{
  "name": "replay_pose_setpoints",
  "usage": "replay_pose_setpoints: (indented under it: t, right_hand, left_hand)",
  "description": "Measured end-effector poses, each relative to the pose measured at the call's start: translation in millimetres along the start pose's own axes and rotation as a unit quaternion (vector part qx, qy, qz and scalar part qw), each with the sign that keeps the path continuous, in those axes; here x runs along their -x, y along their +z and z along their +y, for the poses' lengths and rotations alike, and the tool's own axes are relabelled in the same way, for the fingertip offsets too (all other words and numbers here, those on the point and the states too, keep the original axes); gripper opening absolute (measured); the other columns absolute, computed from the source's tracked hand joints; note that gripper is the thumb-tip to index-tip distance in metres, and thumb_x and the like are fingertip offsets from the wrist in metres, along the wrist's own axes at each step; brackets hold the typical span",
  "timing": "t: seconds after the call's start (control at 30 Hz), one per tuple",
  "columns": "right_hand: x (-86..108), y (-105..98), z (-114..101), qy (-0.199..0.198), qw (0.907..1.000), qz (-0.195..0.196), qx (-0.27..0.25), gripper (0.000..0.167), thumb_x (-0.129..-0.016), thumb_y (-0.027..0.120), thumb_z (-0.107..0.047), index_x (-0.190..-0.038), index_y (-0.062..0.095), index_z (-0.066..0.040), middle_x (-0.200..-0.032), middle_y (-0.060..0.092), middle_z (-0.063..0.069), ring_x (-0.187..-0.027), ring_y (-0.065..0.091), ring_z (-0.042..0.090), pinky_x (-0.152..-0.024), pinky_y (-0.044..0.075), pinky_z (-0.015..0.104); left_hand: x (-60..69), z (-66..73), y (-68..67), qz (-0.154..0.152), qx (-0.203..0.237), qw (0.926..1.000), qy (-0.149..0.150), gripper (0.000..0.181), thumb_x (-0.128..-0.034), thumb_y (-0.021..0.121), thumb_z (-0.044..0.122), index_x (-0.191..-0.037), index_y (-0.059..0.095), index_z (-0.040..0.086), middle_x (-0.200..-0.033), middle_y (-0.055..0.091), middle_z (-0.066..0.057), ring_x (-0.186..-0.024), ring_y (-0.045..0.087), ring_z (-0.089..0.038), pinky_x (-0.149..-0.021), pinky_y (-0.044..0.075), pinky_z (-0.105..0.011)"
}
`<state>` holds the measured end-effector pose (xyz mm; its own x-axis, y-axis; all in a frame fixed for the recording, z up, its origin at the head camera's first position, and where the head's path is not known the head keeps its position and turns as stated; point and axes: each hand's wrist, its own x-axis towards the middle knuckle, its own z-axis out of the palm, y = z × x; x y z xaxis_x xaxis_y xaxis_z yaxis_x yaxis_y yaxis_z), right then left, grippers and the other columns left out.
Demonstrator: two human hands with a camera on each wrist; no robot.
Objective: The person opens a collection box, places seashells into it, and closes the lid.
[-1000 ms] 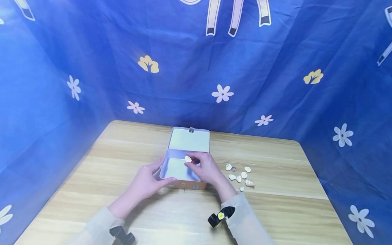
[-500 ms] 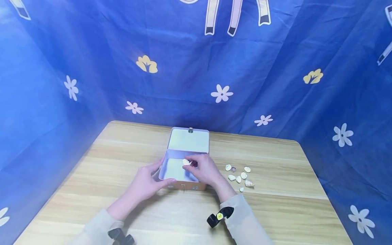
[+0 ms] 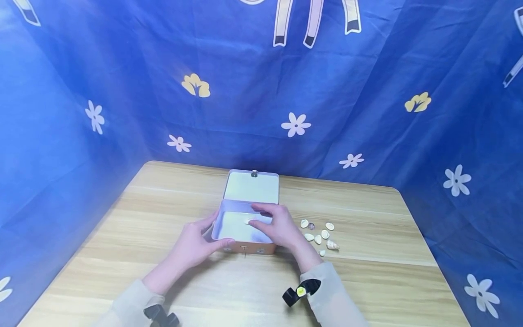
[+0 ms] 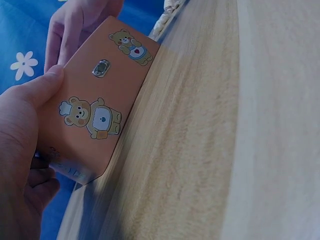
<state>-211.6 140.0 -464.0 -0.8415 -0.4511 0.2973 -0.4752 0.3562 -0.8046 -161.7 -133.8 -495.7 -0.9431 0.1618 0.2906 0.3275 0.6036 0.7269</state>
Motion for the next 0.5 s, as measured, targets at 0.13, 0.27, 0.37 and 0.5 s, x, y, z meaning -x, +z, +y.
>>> replay_pose_setpoints:
  t: [0.13, 0.27, 0.37, 0.5]
  right_hand:
    - [8.2, -13, -4, -0.001, 0.9998, 0.018, -0.013, 0.044, -0.093, 0.084, -0.011, -0.133, 0.072, 0.0, -0.127, 0.074, 0.015, -0.117, 0.07, 0.03, -0.103, 0.053, 0.041]
    - [16.9, -28, -4, 0.007, 0.9991, 0.034, -0.026, 0.043, -0.092, 0.085, -0.009, -0.132, 0.073, -0.001, -0.125, 0.075, 0.015, -0.117, 0.07, 0.03, -0.105, 0.052, 0.043]
    - [25.0, -40, -3, 0.013, 0.9988, 0.044, -0.016, 0.042, -0.091, 0.085, -0.009, -0.131, 0.073, -0.002, -0.124, 0.076, 0.014, -0.115, 0.071, 0.028, -0.105, 0.052, 0.044]
    - [37.7, -54, 1, 0.007, 0.9983, 0.057, 0.012, 0.04, -0.091, 0.086, -0.01, -0.128, 0.074, -0.002, -0.121, 0.076, 0.013, -0.113, 0.072, 0.027, -0.101, 0.054, 0.045]
  left_hand:
    - [0.3, -0.1, 0.4, -0.001, 0.008, 1.0, -0.006, 0.107, -0.074, 0.09, 0.065, -0.152, 0.054, 0.0, -0.146, 0.056, -0.019, -0.049, 0.043, -0.008, -0.088, 0.055, -0.04]
    - [0.8, 0.5, -0.1, -0.001, 0.011, 0.9999, -0.009, 0.108, -0.0738, 0.09, 0.065, -0.151, 0.054, -0.001, -0.146, 0.056, -0.02, -0.043, 0.036, -0.004, -0.088, 0.056, -0.041]
    - [0.7, 1.0, -0.1, -0.002, 0.014, 0.9999, -0.009, 0.108, -0.074, 0.09, 0.064, -0.152, 0.053, -0.001, -0.146, 0.056, -0.02, -0.04, 0.034, -0.002, -0.089, 0.056, -0.041]
    - [0.4, 1.2, 0.7, -0.004, 0.014, 0.9998, -0.01, 0.108, -0.0738, 0.09, 0.064, -0.152, 0.053, 0.0, -0.147, 0.056, -0.019, -0.041, 0.036, -0.003, -0.091, 0.055, -0.041]
